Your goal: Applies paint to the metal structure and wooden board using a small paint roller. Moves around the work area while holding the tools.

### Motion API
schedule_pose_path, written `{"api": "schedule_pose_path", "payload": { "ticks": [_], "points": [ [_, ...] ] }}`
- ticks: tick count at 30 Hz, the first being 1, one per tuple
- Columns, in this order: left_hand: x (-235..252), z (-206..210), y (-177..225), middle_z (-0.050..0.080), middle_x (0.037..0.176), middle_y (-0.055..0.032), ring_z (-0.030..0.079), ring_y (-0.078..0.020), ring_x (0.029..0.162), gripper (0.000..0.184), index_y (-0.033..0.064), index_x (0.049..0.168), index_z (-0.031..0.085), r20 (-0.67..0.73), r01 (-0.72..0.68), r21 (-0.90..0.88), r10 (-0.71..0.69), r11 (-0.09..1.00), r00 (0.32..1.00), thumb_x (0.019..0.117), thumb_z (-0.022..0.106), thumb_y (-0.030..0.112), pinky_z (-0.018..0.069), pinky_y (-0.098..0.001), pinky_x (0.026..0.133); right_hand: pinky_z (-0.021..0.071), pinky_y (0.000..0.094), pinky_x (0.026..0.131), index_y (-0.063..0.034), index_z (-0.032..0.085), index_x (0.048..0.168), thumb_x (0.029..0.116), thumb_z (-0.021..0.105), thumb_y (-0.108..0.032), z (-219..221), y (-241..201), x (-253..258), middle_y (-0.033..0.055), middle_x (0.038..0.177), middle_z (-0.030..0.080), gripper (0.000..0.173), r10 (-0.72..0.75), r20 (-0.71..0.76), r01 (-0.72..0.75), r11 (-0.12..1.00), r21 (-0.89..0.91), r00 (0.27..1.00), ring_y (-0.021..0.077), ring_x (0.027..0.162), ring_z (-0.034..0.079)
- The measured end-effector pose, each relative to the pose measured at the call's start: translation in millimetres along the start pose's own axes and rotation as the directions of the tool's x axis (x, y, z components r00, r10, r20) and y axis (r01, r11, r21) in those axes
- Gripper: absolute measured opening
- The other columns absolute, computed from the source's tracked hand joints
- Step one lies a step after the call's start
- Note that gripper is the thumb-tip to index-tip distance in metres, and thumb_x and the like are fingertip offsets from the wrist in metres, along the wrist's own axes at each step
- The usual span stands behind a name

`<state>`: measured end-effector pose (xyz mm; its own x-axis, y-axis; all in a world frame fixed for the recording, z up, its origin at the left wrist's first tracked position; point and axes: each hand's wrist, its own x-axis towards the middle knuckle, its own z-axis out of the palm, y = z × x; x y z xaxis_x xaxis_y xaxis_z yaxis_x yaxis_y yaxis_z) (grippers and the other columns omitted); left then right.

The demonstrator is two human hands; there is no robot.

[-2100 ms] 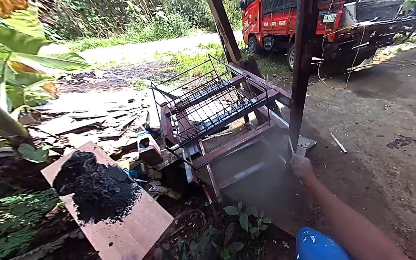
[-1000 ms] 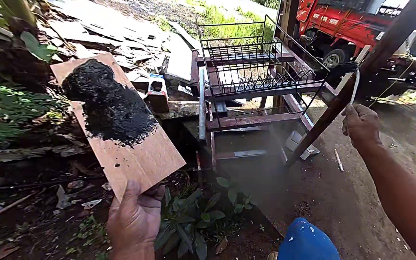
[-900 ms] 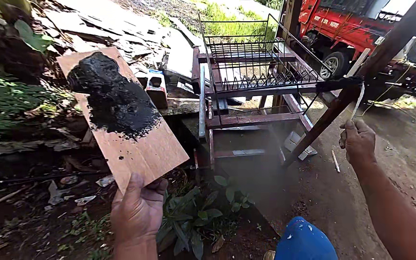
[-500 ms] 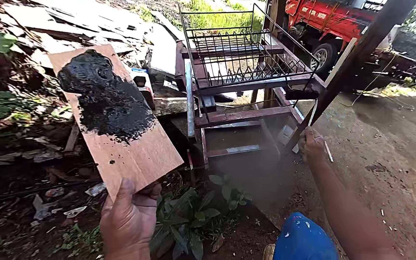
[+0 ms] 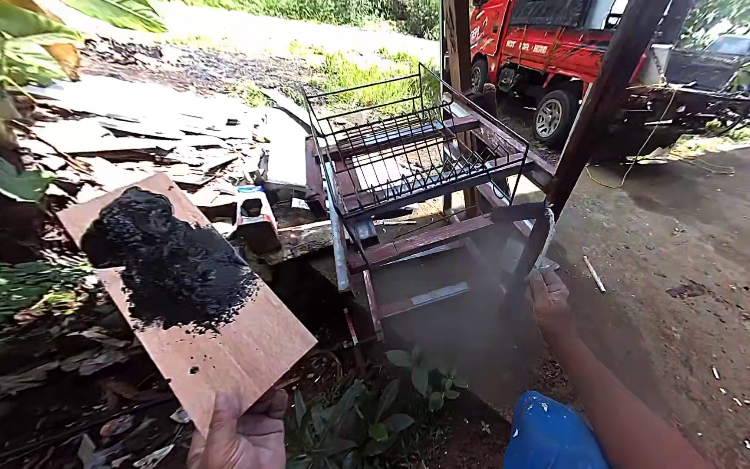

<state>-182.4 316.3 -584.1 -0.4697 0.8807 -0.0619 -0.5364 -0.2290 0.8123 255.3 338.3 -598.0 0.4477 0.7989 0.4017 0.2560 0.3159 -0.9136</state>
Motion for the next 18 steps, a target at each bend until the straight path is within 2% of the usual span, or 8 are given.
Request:
{"api": "schedule_pose_path", "payload": {
  "ticks": [2, 3, 4, 6, 8, 11, 15, 18],
  "points": [
    [-1.3, 4.3, -3.0, 0.074, 0.088, -0.0018, 0.073, -0.013, 0.075, 0.022, 0.0119, 0.119, 0.051, 0.009, 0.008, -0.01, -0.008, 1.0, 1.0, 0.1121, 0.032, 0.02, 0.0628, -0.0297, 0.068, 0.0463, 0.0219, 0.056, -0.0067, 0.063, 0.093, 0.1078, 0.047, -0.023, -0.6, -2.8, 4.1, -0.0063, 0.065, 0.051, 0.028, -0.085, -0.012, 0.079, 0.961, -0.266, 0.996, 0.0021, 0.055, 0.049],
    [-1.9, 5.4, -3.7, 0.074, 0.089, -0.0024, 0.073, -0.0133, 0.076, 0.022, 0.0114, 0.119, 0.051, 0.014, 0.012, -0.018, -0.012, 1.0, 1.0, 0.1121, 0.032, 0.02, 0.0629, -0.03, 0.068, 0.048, 0.0259, 0.058, -0.0068, 0.064, 0.091, 0.1072, 0.046, -0.026, 0.8, -6.3, 10.4, -0.0044, 0.066, 0.053, 0.031, -0.113, -0.009, 0.1, 0.914, -0.394, 0.994, 0.0045, 0.057, 0.052],
    [-2.4, 5.9, -4.1, 0.073, 0.089, -0.0032, 0.073, -0.0138, 0.076, 0.021, 0.0107, 0.119, 0.051, 0.017, 0.014, -0.025, -0.013, 1.0, 1.0, 0.112, 0.033, 0.02, 0.0631, -0.0302, 0.068, 0.0498, 0.0334, 0.06, -0.0062, 0.065, 0.091, 0.1073, 0.045, -0.029, 2.9, -11.6, 18.7, -0.0006, 0.066, 0.054, 0.034, -0.123, -0.005, 0.104, 0.857, -0.506, 0.992, 0.0101, 0.059, 0.055],
    [-3.9, 5.7, -4.1, 0.073, 0.088, -0.0042, 0.074, -0.0146, 0.075, 0.02, 0.0095, 0.119, 0.051, 0.02, 0.016, -0.028, -0.015, 0.999, 1.0, 0.1117, 0.035, 0.018, 0.0633, -0.0306, 0.067, 0.0522, 0.0532, 0.067, -0.0028, 0.066, 0.099, 0.109, 0.043, -0.03, 8.8, -27.5, 38.1, 0.0121, 0.07, 0.062, 0.038, -0.094, 0.002, 0.07, 0.725, -0.685, 0.996, 0.0289, 0.067, 0.064],
    [-5.5, 5.2, -3.6, 0.073, 0.088, -0.0049, 0.074, -0.0152, 0.073, 0.019, 0.0087, 0.119, 0.051, 0.019, 0.017, -0.028, -0.016, 0.999, 1.0, 0.1115, 0.035, 0.017, 0.0635, -0.031, 0.066, 0.0528, 0.0639, 0.07, -0.0042, 0.066, 0.109, 0.1108, 0.04, -0.035, 13.2, -40.7, 57.8, 0.0201, 0.079, 0.069, 0.041, -0.025, -0.01, 0.007, 0.571, -0.821, 1.0, 0.0423, 0.079, 0.07],
    [-6.9, 6.2, 0.0, 0.073, 0.088, -0.0053, 0.073, -0.0155, 0.073, 0.02, 0.0085, 0.12, 0.051, 0.008, 0.019, -0.041, -0.019, 0.999, 1.0, 0.1117, 0.036, 0.018, 0.0633, -0.0312, 0.065, 0.0518, 0.0635, 0.064, -0.0073, 0.064, 0.107, 0.1107, 0.036, -0.039, 9.6, -44.2, 67.0, 0.0201, 0.078, 0.068, 0.042, -0.054, -0.002, 0.021, 0.42, -0.907, 0.999, 0.045, 0.078, 0.07],
    [-7.5, 0.7, 6.1, 0.073, 0.089, -0.0067, 0.074, -0.0165, 0.074, 0.021, 0.0084, 0.12, 0.051, 0.015, 0.01, -0.071, -0.009, 0.997, 1.0, 0.1119, 0.034, 0.018, 0.0633, -0.0316, 0.066, 0.0522, 0.0638, 0.067, -0.0052, 0.064, 0.107, 0.1108, 0.039, -0.034, 3.2, -50.4, 57.8, 0.0219, 0.079, 0.068, 0.038, -0.027, 0.013, 0.023, 0.399, -0.916, 1.0, 0.0455, 0.08, 0.071],
    [-6.2, -1.6, 5.9, 0.073, 0.089, -0.0062, 0.074, -0.0163, 0.075, 0.021, 0.0086, 0.12, 0.051, 0.014, -0.002, -0.064, 0.003, 0.998, 1.0, 0.1117, 0.035, 0.018, 0.0633, -0.0317, 0.066, 0.0527, 0.0635, 0.066, -0.007, 0.065, 0.108, 0.111, 0.038, -0.036, 11.6, -48.0, 77.8, 0.0219, 0.082, 0.069, 0.04, -0.028, -0.002, 0.009, 0.384, -0.923, 1.0, 0.0454, 0.082, 0.071]
  ]
}}
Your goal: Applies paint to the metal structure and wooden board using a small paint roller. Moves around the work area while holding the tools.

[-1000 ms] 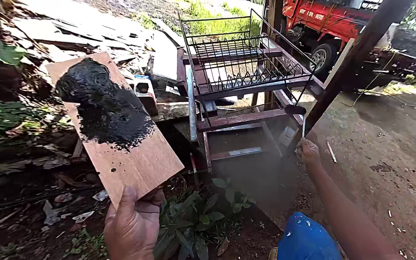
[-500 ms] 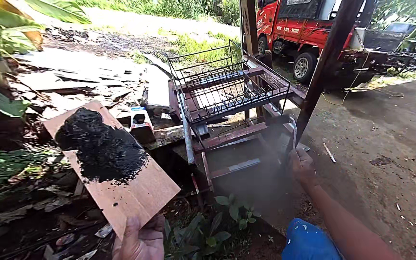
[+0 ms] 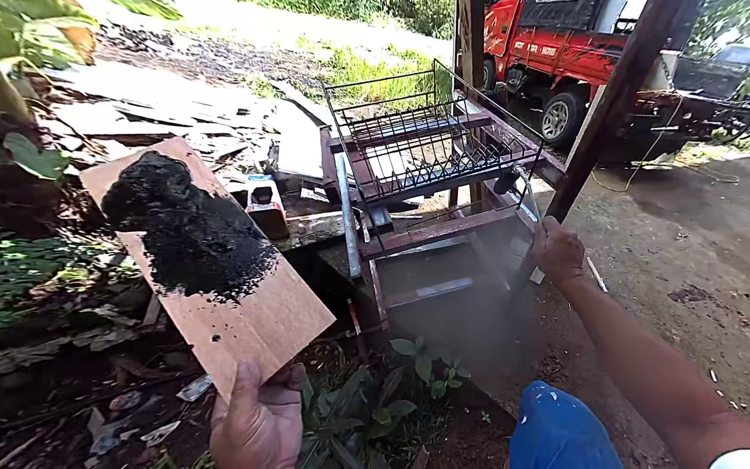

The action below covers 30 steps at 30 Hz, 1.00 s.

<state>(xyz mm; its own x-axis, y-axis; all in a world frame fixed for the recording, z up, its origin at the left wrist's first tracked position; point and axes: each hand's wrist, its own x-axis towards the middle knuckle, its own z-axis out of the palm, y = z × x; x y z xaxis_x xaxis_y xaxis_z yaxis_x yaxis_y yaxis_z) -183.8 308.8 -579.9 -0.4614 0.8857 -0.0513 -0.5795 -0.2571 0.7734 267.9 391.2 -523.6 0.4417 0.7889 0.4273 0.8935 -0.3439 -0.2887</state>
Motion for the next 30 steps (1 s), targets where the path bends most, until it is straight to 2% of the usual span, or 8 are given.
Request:
{"api": "schedule_pose_path", "payload": {
  "ticks": [3, 6, 12, 17, 20, 23, 25, 30],
  "points": [
    [-1.1, 0.6, 1.7, 0.074, 0.091, -0.007, 0.074, -0.0169, 0.077, 0.021, 0.0085, 0.121, 0.051, 0.008, -0.001, -0.003, 0.001, 1.0, 1.0, 0.1117, 0.035, 0.018, 0.0636, -0.0321, 0.068, 0.0522, 0.0619, 0.063, -0.0069, 0.063, 0.102, 0.1114, 0.037, -0.036, -0.5, -0.3, 10.1, 0.0198, 0.078, 0.067, 0.04, -0.027, -0.016, 0.028, 0.998, 0.058, 1.0, 0.043, 0.078, 0.07],
    [-1.9, -0.1, 4.2, 0.074, 0.091, -0.0061, 0.074, -0.016, 0.078, 0.021, 0.0089, 0.12, 0.051, 0.014, 0.002, -0.014, -0.002, 1.0, 1.0, 0.1115, 0.034, 0.018, 0.0634, -0.0317, 0.068, 0.0519, 0.0624, 0.065, -0.0036, 0.062, 0.099, 0.1117, 0.04, -0.034, -12.0, 10.1, -5.1, 0.0199, 0.077, 0.065, 0.04, -0.034, 0.017, 0.032, 0.992, 0.125, 0.999, 0.0422, 0.075, 0.068],
    [0.3, 1.2, 2.2, 0.074, 0.089, -0.0072, 0.074, -0.0172, 0.075, 0.021, 0.0079, 0.12, 0.051, 0.023, -0.001, -0.003, 0.001, 1.0, 1.0, 0.1119, 0.034, 0.017, 0.0636, -0.0329, 0.067, 0.052, 0.0639, 0.064, -0.0061, 0.064, 0.102, 0.1101, 0.04, -0.036, -15.4, 20.2, -12.3, 0.0206, 0.078, 0.068, 0.039, -0.06, 0.007, 0.061, 0.997, -0.041, 0.998, 0.0452, 0.078, 0.07],
    [-2.6, 0.2, 3.7, 0.074, 0.088, -0.0069, 0.074, -0.0169, 0.074, 0.022, 0.0075, 0.118, 0.052, 0.019, 0.011, 0.007, -0.012, 1.0, 1.0, 0.1119, 0.034, 0.018, 0.0635, -0.0317, 0.065, 0.0509, 0.0632, 0.062, -0.0073, 0.063, 0.1, 0.1103, 0.041, -0.037, -41.7, 17.4, -20.3, 0.0206, 0.078, 0.068, 0.038, -0.06, 0.062, 0.067, 0.991, -0.12, 0.996, 0.0455, 0.078, 0.07],
    [-2.3, 0.1, 2.7, 0.074, 0.088, -0.0073, 0.074, -0.017, 0.074, 0.021, 0.0075, 0.119, 0.052, 0.02, 0.002, 0.007, -0.002, 1.0, 1.0, 0.1117, 0.034, 0.017, 0.0637, -0.0322, 0.066, 0.0513, 0.0622, 0.062, -0.0088, 0.064, 0.101, 0.1097, 0.041, -0.037, -35.6, 15.1, -11.2, 0.0196, 0.077, 0.068, 0.038, -0.06, 0.045, 0.065, 0.99, -0.123, 0.997, 0.0443, 0.077, 0.071],
    [-3.2, 3.5, 1.2, 0.074, 0.088, -0.0069, 0.074, -0.0165, 0.074, 0.021, 0.0084, 0.119, 0.051, 0.012, -0.001, 0.001, 0.001, 1.0, 1.0, 0.1119, 0.034, 0.018, 0.0636, -0.0321, 0.066, 0.0505, 0.0606, 0.058, -0.0081, 0.064, 0.097, 0.1101, 0.039, -0.039, -20.8, 23.9, -1.2, 0.0171, 0.071, 0.065, 0.042, -0.127, -0.061, 0.127, 0.992, -0.004, 0.99, 0.0415, 0.069, 0.068],
    [-2.3, 5.3, 2.1, 0.074, 0.089, -0.0065, 0.074, -0.0163, 0.076, 0.022, 0.009, 0.12, 0.051, 0.026, 0.002, 0.0, -0.002, 1.0, 1.0, 0.112, 0.033, 0.019, 0.0636, -0.0318, 0.068, 0.0483, 0.0557, 0.052, -0.0056, 0.062, 0.092, 0.1099, 0.039, -0.035, -21.7, 30.0, -6.6, 0.0131, 0.063, 0.059, 0.041, -0.178, -0.177, 0.2, 0.973, 0.115, 0.968, 0.035, 0.059, 0.063],
    [-1.9, 9.0, -3.3, 0.074, 0.088, -0.0057, 0.074, -0.016, 0.074, 0.022, 0.0088, 0.117, 0.052, 0.028, 0.008, 0.008, -0.008, 1.0, 1.0, 0.1119, 0.033, 0.017, 0.0638, -0.0319, 0.067, 0.0457, 0.0423, 0.051, -0.0008, 0.063, 0.093, 0.1103, 0.042, -0.03, -27.3, 37.2, -14.7, 0.0075, 0.061, 0.053, 0.04, -0.103, -0.301, 0.215, 0.905, 0.368, 0.948, 0.0208, 0.052, 0.053]
  ]
}}
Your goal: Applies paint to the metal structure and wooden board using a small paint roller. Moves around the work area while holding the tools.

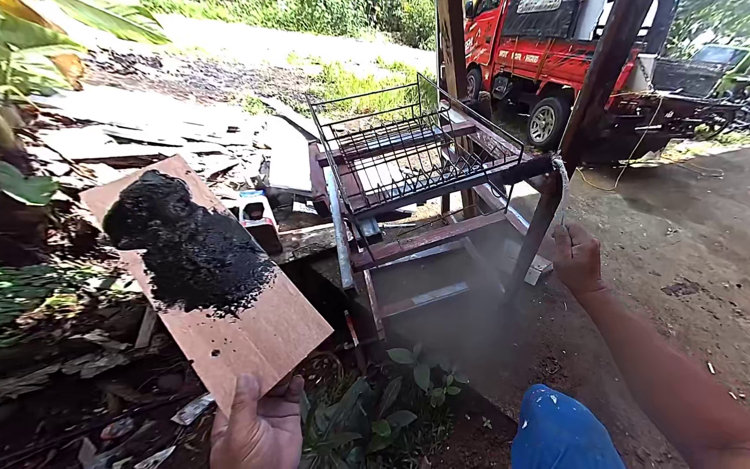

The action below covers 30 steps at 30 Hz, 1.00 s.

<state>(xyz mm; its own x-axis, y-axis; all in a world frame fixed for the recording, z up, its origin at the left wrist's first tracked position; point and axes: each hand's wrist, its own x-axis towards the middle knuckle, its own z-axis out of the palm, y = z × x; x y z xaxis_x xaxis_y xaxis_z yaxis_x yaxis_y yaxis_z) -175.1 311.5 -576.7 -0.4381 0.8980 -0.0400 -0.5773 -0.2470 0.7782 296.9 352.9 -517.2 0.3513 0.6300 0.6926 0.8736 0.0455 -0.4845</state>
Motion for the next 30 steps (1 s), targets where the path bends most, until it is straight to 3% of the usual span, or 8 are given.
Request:
{"api": "schedule_pose_path", "payload": {
  "ticks": [4, 8, 11, 14, 17, 19, 24, 30],
  "points": [
    [0.0, 5.5, -8.3, 0.074, 0.088, -0.0066, 0.074, -0.0162, 0.075, 0.02, 0.0078, 0.119, 0.052, 0.005, 0.014, 0.005, -0.014, 1.0, 1.0, 0.1115, 0.035, 0.017, 0.0639, -0.0317, 0.067, 0.0472, 0.0432, 0.05, -0.0028, 0.062, 0.095, 0.1112, 0.041, -0.033, 10.0, 4.3, 8.6, 0.0077, 0.061, 0.054, 0.041, -0.004, -0.03, 0.005, 1.0, 0.03, 1.0, 0.0215, 0.051, 0.054],
    [-2.6, 6.4, -7.5, 0.074, 0.089, -0.0082, 0.074, -0.0171, 0.074, 0.02, 0.007, 0.119, 0.052, 0.017, 0.019, -0.013, -0.019, 1.0, 1.0, 0.1115, 0.036, 0.017, 0.0638, -0.0319, 0.066, 0.0486, 0.0499, 0.057, -0.001, 0.063, 0.092, 0.1103, 0.043, -0.029, 13.1, 17.3, -16.6, 0.0106, 0.064, 0.055, 0.039, 0.116, 0.104, -0.118, 0.993, 0.012, 0.988, 0.0261, 0.057, 0.057],
    [-2.5, 7.1, -5.1, 0.074, 0.088, -0.0057, 0.074, -0.0158, 0.074, 0.021, 0.0083, 0.12, 0.052, 0.007, 0.012, -0.002, -0.012, 1.0, 1.0, 0.1113, 0.036, 0.017, 0.0634, -0.0311, 0.066, 0.0435, 0.0291, 0.053, -0.0064, 0.061, 0.091, 0.1096, 0.044, -0.026, 9.6, 16.6, -30.8, -0.0032, 0.06, 0.045, 0.033, 0.242, 0.12, -0.268, 0.913, 0.309, 0.963, 0.008, 0.05, 0.045],
    [0.8, 7.8, -8.4, 0.073, 0.089, -0.0058, 0.073, -0.0159, 0.075, 0.021, 0.0084, 0.122, 0.051, 0.005, 0.007, -0.007, -0.007, 1.0, 1.0, 0.1113, 0.036, 0.018, 0.0632, -0.0311, 0.067, 0.0325, 0.0201, 0.041, -0.0155, 0.056, 0.083, 0.1116, 0.038, -0.027, 6.9, -22.4, -18.1, -0.0087, 0.051, 0.035, 0.036, 0.37, 0.18, -0.362, 0.51, 0.781, 0.911, 0.0029, 0.04, 0.032],
    [4.1, 8.0, -11.4, 0.072, 0.09, -0.0073, 0.073, -0.0162, 0.077, 0.02, 0.007, 0.121, 0.051, -0.005, 0.011, -0.016, -0.011, 1.0, 1.0, 0.1112, 0.037, 0.018, 0.0633, -0.0317, 0.068, 0.0291, 0.0196, 0.038, -0.0185, 0.055, 0.084, 0.1128, 0.031, -0.036, 11.9, -64.3, -2.7, -0.0087, 0.051, 0.031, 0.042, 0.354, 0.357, -0.426, 0.137, 0.894, 0.865, 0.0035, 0.038, 0.026],
    [5.0, 7.1, -10.5, 0.073, 0.09, -0.0085, 0.074, -0.0172, 0.076, 0.021, 0.006, 0.121, 0.052, -0.024, 0.013, -0.025, -0.013, 1.0, 1.0, 0.1112, 0.038, 0.017, 0.0636, -0.0325, 0.069, 0.0278, 0.0192, 0.037, -0.0186, 0.054, 0.083, 0.1128, 0.03, -0.04, 27.1, -87.4, -0.4, -0.0089, 0.05, 0.03, 0.044, 0.343, 0.451, -0.483, 0.01, 0.876, 0.824, 0.0035, 0.037, 0.025],
    [6.0, 3.2, -6.6, 0.073, 0.09, -0.0108, 0.073, -0.0183, 0.074, 0.022, 0.0045, 0.121, 0.053, -0.02, 0.004, -0.053, -0.005, 0.999, 1.0, 0.1109, 0.038, 0.016, 0.0635, -0.0331, 0.067, 0.0289, 0.0207, 0.037, -0.0158, 0.052, 0.083, 0.1126, 0.035, -0.032, 58.2, -127.6, -31.8, -0.006, 0.051, 0.031, 0.038, 0.408, 0.481, -0.575, 0.144, 0.806, 0.776, 0.0053, 0.037, 0.028],
    [9.2, -3.0, -4.2, 0.073, 0.091, -0.0098, 0.074, -0.0178, 0.074, 0.02, 0.0048, 0.122, 0.053, -0.035, 0.001, -0.049, -0.003, 0.999, 0.999, 0.1103, 0.04, 0.015, 0.0638, -0.0326, 0.065, 0.0306, 0.0206, 0.039, -0.0096, 0.057, 0.085, 0.1124, 0.036, -0.021, 24.7, -123.2, -37.6, -0.0066, 0.051, 0.035, 0.037, 0.39, 0.331, -0.486, 0.416, 0.769, 0.859, 0.0044, 0.04, 0.031]
  ]
}}
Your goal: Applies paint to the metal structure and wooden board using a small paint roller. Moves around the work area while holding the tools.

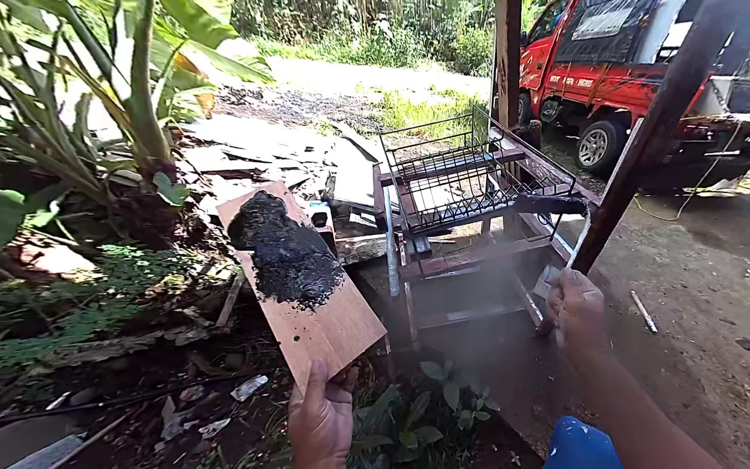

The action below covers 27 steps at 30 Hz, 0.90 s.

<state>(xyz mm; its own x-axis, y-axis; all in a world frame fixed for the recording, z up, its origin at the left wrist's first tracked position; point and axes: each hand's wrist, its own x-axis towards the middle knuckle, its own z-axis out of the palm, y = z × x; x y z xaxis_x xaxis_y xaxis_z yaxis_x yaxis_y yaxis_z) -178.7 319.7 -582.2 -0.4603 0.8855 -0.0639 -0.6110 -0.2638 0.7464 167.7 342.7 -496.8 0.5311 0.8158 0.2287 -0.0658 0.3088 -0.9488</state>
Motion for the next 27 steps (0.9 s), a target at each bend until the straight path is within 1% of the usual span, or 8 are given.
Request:
{"api": "schedule_pose_path", "payload": {
  "ticks": [3, 7, 9, 11, 16, 21, 24, 27],
  "points": [
    [3.6, -1.5, -2.6, 0.073, 0.091, -0.0103, 0.074, -0.0184, 0.074, 0.02, 0.0044, 0.122, 0.053, -0.003, 0.013, -0.002, -0.013, 1.0, 1.0, 0.1101, 0.04, 0.015, 0.0639, -0.033, 0.065, 0.0326, 0.0227, 0.041, -0.0101, 0.06, 0.088, 0.1124, 0.037, -0.027, -6.7, -28.4, 32.1, -0.0064, 0.052, 0.037, 0.037, -0.088, -0.001, 0.087, 0.983, -0.159, 0.996, 0.0052, 0.041, 0.033],
    [5.8, -0.7, -6.5, 0.073, 0.091, -0.01, 0.074, -0.0177, 0.074, 0.021, 0.0044, 0.122, 0.053, -0.006, 0.025, -0.007, -0.025, 1.0, 1.0, 0.1101, 0.04, 0.015, 0.0638, -0.0325, 0.065, 0.0291, 0.0198, 0.038, -0.0101, 0.061, 0.093, 0.1133, 0.036, -0.034, -6.3, -59.0, 53.3, -0.0056, 0.053, 0.034, 0.04, 0.14, 0.172, -0.107, 0.976, -0.19, 0.975, 0.0041, 0.039, 0.028],
    [6.1, 1.4, -6.6, 0.073, 0.091, -0.0095, 0.074, -0.0177, 0.073, 0.02, 0.005, 0.122, 0.053, -0.018, 0.03, -0.011, -0.031, 0.999, 0.999, 0.1104, 0.04, 0.016, 0.0638, -0.0327, 0.065, 0.0269, 0.0186, 0.037, -0.0087, 0.06, 0.094, 0.1135, 0.035, -0.033, -2.5, -58.0, 54.4, -0.0055, 0.052, 0.033, 0.039, 0.257, 0.186, -0.222, 0.957, -0.188, 0.948, 0.0034, 0.039, 0.027],
    [5.0, 2.6, -6.4, 0.073, 0.09, -0.0091, 0.074, -0.0179, 0.073, 0.02, 0.0049, 0.122, 0.052, -0.018, 0.025, -0.013, -0.025, 1.0, 1.0, 0.1102, 0.04, 0.015, 0.0639, -0.0329, 0.065, 0.0262, 0.018, 0.037, -0.0081, 0.058, 0.095, 0.1136, 0.036, -0.032, 2.8, -54.8, 57.4, -0.0054, 0.052, 0.033, 0.037, 0.289, 0.153, -0.259, 0.946, -0.193, 0.945, 0.0031, 0.038, 0.027],
    [2.6, 1.1, -3.9, 0.073, 0.09, -0.0092, 0.074, -0.0174, 0.072, 0.02, 0.0049, 0.122, 0.052, -0.011, 0.012, -0.02, -0.012, 1.0, 1.0, 0.1097, 0.039, 0.013, 0.0639, -0.0324, 0.064, 0.0259, 0.019, 0.036, -0.0092, 0.059, 0.095, 0.113, 0.039, -0.033, 4.6, -51.2, 67.1, -0.0048, 0.052, 0.032, 0.035, 0.265, 0.138, -0.224, 0.941, -0.255, 0.954, 0.0041, 0.037, 0.026],
    [6.6, -3.1, -0.7, 0.073, 0.091, -0.01, 0.074, -0.0177, 0.074, 0.02, 0.005, 0.122, 0.052, -0.006, 0.019, -0.025, -0.019, 1.0, 1.0, 0.1102, 0.039, 0.015, 0.0639, -0.033, 0.066, 0.0276, 0.0187, 0.037, -0.0089, 0.059, 0.091, 0.1131, 0.036, -0.028, -18.2, -50.5, 28.7, -0.0054, 0.051, 0.032, 0.037, 0.167, 0.203, -0.12, 0.967, -0.225, 0.965, 0.0034, 0.037, 0.028],
    [8.8, -4.2, -0.5, 0.073, 0.09, -0.0094, 0.074, -0.0175, 0.074, 0.02, 0.0045, 0.122, 0.052, -0.022, 0.021, -0.013, -0.021, 1.0, 1.0, 0.1104, 0.039, 0.015, 0.0639, -0.0328, 0.067, 0.0298, 0.018, 0.037, -0.0086, 0.058, 0.09, 0.1128, 0.034, -0.023, 5.1, -51.1, 2.6, -0.0053, 0.051, 0.034, 0.036, 0.154, 0.271, -0.115, 0.981, -0.154, 0.95, 0.0033, 0.038, 0.03],
    [9.5, -3.2, -2.2, 0.072, 0.091, -0.0112, 0.074, -0.0186, 0.075, 0.021, 0.0035, 0.123, 0.051, -0.033, 0.029, -0.02, -0.03, 0.999, 0.999, 0.1106, 0.039, 0.015, 0.0636, -0.0337, 0.068, 0.0296, 0.0202, 0.04, -0.0063, 0.058, 0.091, 0.113, 0.037, -0.022, 43.8, -42.3, -0.6, -0.003, 0.053, 0.035, 0.035, 0.21, 0.293, -0.151, 0.966, -0.211, 0.933, 0.0054, 0.041, 0.031]
  ]
}}
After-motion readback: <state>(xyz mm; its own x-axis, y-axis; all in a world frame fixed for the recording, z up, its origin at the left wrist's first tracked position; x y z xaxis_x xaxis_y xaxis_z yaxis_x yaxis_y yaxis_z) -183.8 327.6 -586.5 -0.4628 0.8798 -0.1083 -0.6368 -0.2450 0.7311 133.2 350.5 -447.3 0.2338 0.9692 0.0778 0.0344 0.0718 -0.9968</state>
